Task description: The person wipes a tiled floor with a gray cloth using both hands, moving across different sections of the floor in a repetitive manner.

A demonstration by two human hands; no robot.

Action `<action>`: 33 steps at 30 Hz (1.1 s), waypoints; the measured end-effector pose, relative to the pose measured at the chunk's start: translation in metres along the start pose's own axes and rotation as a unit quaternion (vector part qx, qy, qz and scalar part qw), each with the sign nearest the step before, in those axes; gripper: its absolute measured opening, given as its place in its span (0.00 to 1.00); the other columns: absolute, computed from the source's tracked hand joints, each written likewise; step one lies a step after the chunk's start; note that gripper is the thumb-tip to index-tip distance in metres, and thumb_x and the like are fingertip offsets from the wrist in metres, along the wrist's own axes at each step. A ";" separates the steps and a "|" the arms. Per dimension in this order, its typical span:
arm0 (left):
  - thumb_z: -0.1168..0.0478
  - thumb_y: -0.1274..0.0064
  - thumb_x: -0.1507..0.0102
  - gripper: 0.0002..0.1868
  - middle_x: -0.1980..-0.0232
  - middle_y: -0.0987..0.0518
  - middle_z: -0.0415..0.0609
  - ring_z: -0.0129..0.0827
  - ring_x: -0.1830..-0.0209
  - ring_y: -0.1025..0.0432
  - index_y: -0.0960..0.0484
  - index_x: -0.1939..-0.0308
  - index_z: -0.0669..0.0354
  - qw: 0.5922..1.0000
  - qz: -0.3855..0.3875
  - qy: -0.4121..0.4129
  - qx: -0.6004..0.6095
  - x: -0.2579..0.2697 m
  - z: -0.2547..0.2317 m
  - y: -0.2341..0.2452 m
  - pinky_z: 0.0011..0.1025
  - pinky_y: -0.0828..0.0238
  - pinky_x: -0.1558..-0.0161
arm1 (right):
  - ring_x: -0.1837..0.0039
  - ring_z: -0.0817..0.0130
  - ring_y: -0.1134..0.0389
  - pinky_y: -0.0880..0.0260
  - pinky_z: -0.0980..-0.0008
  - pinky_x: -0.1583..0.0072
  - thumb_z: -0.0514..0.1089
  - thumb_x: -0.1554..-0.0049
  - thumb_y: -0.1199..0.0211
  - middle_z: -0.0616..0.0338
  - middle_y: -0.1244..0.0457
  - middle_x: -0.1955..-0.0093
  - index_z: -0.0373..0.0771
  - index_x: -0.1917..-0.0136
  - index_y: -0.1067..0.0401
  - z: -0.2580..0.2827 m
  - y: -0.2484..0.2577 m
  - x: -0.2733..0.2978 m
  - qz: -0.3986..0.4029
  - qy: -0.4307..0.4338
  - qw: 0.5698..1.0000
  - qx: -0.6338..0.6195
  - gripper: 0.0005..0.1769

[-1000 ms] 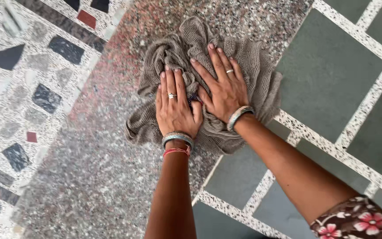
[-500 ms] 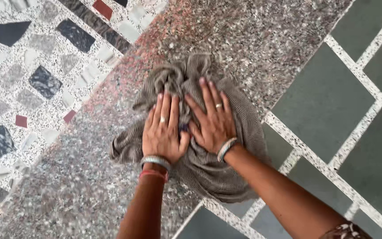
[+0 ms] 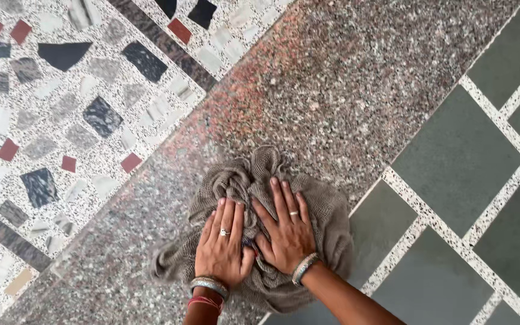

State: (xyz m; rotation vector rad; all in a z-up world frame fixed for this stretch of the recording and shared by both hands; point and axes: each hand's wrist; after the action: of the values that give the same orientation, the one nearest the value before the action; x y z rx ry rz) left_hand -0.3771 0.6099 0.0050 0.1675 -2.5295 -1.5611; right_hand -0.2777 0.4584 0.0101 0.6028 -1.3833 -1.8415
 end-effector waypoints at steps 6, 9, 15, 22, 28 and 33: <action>0.48 0.60 0.45 0.46 0.20 0.45 0.61 0.48 0.19 0.52 0.43 0.24 0.67 0.999 -0.020 -0.019 -0.016 -0.076 0.050 0.008 0.45 0.55 0.24 | 0.15 0.43 0.62 0.60 0.39 0.21 0.58 0.39 0.45 0.42 0.64 0.14 0.50 0.17 0.49 -0.021 -0.007 -0.079 -0.037 -0.005 0.999 0.040 0.40; 0.50 0.61 0.42 0.45 0.18 0.46 0.60 0.47 0.17 0.53 0.44 0.22 0.65 0.996 -0.083 -0.002 -0.019 -0.137 0.077 0.013 0.44 0.55 0.22 | 0.14 0.44 0.63 0.61 0.40 0.20 0.60 0.35 0.48 0.42 0.65 0.14 0.52 0.16 0.52 -0.039 -0.022 -0.143 -0.084 -0.013 0.994 0.071 0.38; 0.50 0.60 0.42 0.46 0.18 0.46 0.61 0.47 0.16 0.53 0.46 0.21 0.67 0.990 -0.129 0.053 -0.011 -0.080 0.066 0.003 0.44 0.57 0.21 | 0.13 0.44 0.63 0.62 0.42 0.18 0.59 0.33 0.49 0.42 0.66 0.13 0.53 0.14 0.54 -0.014 -0.031 -0.117 -0.075 -0.002 0.994 0.074 0.38; 0.48 0.59 0.46 0.46 0.23 0.42 0.64 0.49 0.20 0.50 0.43 0.25 0.67 0.995 -0.059 0.074 -0.011 0.076 0.046 0.020 0.45 0.55 0.24 | 0.15 0.43 0.63 0.61 0.41 0.22 0.58 0.40 0.45 0.42 0.66 0.14 0.51 0.18 0.48 0.084 -0.020 -0.004 0.006 0.075 0.997 0.004 0.39; 0.50 0.57 0.47 0.46 0.23 0.41 0.64 0.50 0.20 0.49 0.42 0.25 0.68 0.996 -0.071 0.055 -0.012 0.050 0.105 0.021 0.45 0.53 0.25 | 0.15 0.43 0.63 0.61 0.41 0.22 0.57 0.41 0.45 0.43 0.65 0.15 0.51 0.19 0.49 0.088 -0.052 -0.055 -0.013 0.074 0.997 0.009 0.40; 0.52 0.56 0.42 0.45 0.20 0.42 0.65 0.53 0.18 0.50 0.42 0.23 0.69 0.984 -0.141 0.105 -0.031 0.047 0.128 0.033 0.46 0.54 0.21 | 0.13 0.45 0.62 0.60 0.43 0.19 0.57 0.36 0.45 0.46 0.66 0.13 0.54 0.15 0.52 0.113 -0.064 -0.085 -0.054 0.067 0.996 0.001 0.39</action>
State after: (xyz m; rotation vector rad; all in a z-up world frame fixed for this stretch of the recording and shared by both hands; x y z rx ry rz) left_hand -0.4490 0.7286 -0.0179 0.6724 -2.3701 -1.6169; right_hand -0.3274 0.6022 -0.0212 0.8028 -1.2865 -1.8475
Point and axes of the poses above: each hand's wrist, its own x-axis away from the middle knuckle, its own y-axis out of the back of the hand, z = x × y
